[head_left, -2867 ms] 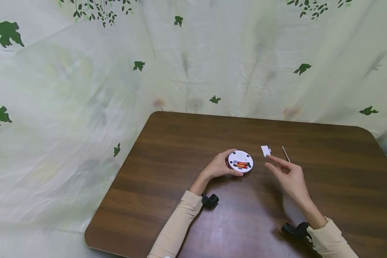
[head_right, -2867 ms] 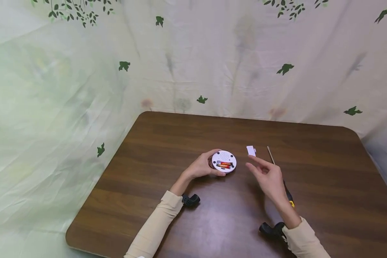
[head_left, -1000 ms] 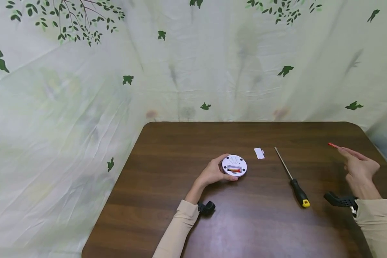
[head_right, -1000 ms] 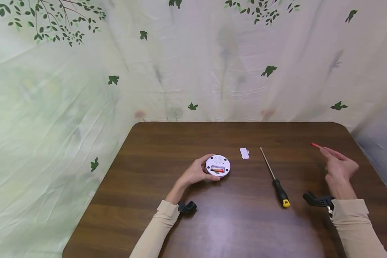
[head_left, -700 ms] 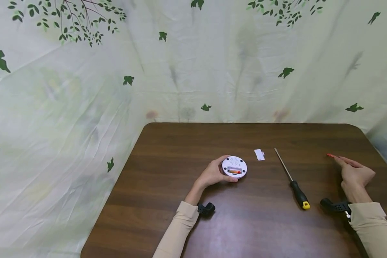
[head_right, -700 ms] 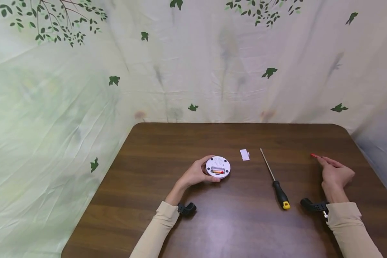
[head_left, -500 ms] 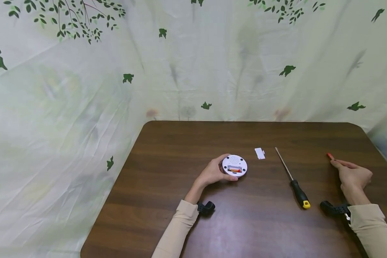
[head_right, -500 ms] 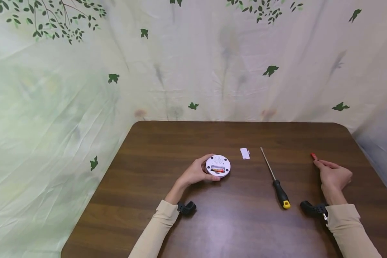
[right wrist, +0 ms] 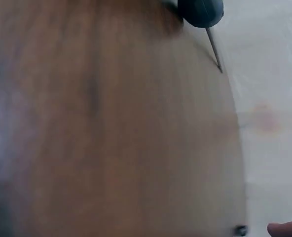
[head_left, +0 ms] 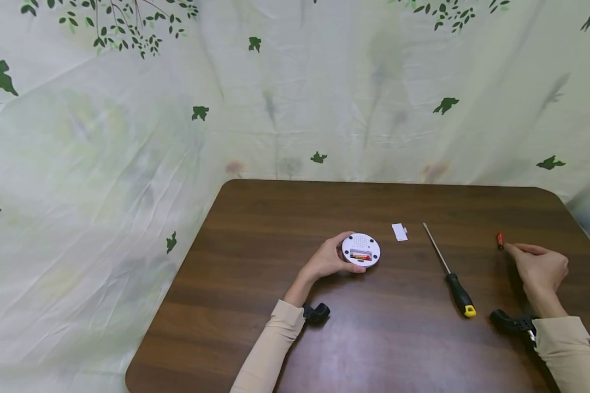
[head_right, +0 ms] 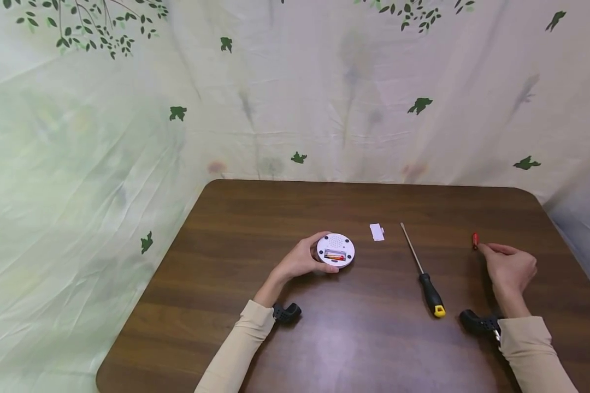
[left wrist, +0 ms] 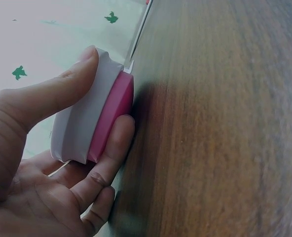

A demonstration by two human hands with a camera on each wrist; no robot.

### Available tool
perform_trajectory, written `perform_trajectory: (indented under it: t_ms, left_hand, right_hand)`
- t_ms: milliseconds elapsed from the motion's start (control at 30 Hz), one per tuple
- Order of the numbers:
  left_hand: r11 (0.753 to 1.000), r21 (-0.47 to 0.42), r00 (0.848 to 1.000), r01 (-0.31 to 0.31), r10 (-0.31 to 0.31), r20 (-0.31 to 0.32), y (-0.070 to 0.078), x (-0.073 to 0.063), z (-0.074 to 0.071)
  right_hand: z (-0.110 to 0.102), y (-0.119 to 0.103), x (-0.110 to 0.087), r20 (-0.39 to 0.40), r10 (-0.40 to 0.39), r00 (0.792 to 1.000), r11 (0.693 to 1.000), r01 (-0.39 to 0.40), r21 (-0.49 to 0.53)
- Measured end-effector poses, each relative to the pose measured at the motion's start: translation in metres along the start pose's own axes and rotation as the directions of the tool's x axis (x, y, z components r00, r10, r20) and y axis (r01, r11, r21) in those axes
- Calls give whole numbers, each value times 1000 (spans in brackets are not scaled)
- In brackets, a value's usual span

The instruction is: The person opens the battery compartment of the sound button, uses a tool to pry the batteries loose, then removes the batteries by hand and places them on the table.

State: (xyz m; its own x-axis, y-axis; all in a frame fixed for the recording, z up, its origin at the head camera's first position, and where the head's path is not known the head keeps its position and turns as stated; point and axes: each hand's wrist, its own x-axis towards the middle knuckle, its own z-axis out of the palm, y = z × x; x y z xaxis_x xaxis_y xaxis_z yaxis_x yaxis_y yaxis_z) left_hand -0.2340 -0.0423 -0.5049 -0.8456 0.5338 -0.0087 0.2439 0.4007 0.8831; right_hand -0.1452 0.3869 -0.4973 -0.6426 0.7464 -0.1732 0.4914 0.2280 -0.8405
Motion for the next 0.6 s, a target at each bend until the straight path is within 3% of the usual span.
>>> perform_trajectory:
  t_ms: [167,300,400,500,600]
  left_hand:
    - [1000,-7,1000,-1,1,-2,1,-1,-2]
    - [1000,-10,1000,-6,6,-4,1,-1,-3]
    - [1000,-15,1000,-3,3,-2,1,-1,-3]
    - [1000,-13,1000,2,-2,3,0,-1,-2]
    - [1000,-13,1000,-1,2,6,0,-2,0]
  right_hand:
    - [2,-26,-16,22,-95,995,995,95,29]
    - [15,-50,-41,113,-230,967,967,215,134]
    - [31,-61,-64,257,-323,911,939,273,211]
    - [53,-65,-89,425,-369,826,922,269,279]
    - [80,-66,-112,568,-375,733,925,252,286]
